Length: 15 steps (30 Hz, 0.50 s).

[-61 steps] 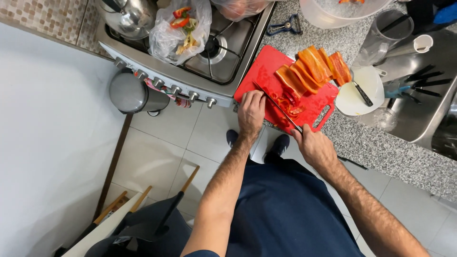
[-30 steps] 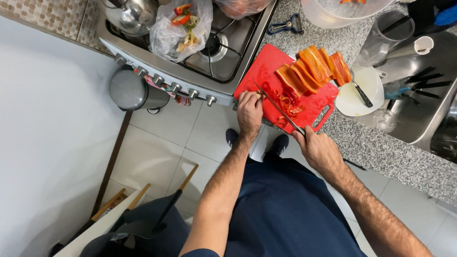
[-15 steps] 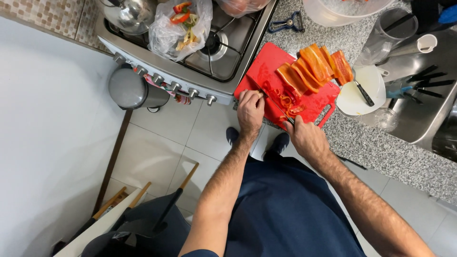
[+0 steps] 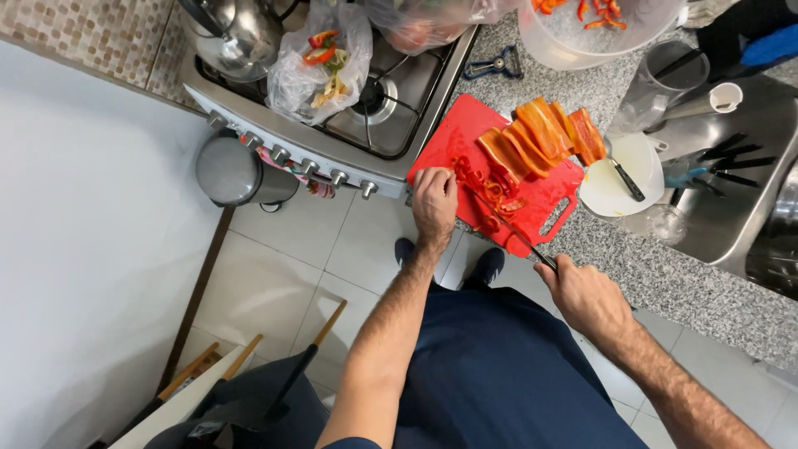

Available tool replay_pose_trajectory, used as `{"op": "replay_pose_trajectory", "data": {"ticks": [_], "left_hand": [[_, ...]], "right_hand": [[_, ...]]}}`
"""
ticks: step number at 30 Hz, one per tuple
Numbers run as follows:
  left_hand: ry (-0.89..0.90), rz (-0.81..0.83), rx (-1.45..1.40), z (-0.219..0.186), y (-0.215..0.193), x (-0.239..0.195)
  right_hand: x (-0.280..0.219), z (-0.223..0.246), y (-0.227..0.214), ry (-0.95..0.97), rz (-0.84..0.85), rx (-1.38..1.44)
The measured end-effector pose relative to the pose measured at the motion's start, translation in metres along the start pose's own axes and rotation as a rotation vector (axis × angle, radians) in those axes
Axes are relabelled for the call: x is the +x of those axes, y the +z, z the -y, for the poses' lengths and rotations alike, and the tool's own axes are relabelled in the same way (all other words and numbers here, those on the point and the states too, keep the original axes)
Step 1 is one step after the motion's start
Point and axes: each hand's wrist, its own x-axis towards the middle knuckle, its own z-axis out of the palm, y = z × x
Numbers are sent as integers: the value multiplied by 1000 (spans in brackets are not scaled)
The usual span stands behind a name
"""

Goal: The person is slicing red bell peppers into thin strips on a red cutting board.

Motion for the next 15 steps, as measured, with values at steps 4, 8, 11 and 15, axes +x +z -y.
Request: {"op": "replay_pose_trajectory", "data": {"ticks": [4, 8, 11, 15], "left_hand": [[34, 18, 11, 5, 2, 1], [20, 24, 13, -25, -13, 14], [52, 49, 0, -62, -22, 32], [464, 138, -94, -112, -2, 62]], "right_hand": [[-7, -13, -15, 33, -30, 3], [-23, -16, -47, 67, -107, -57], [-16, -31, -62, 8, -254, -181], [-2, -39, -101, -50, -480, -292]]}}
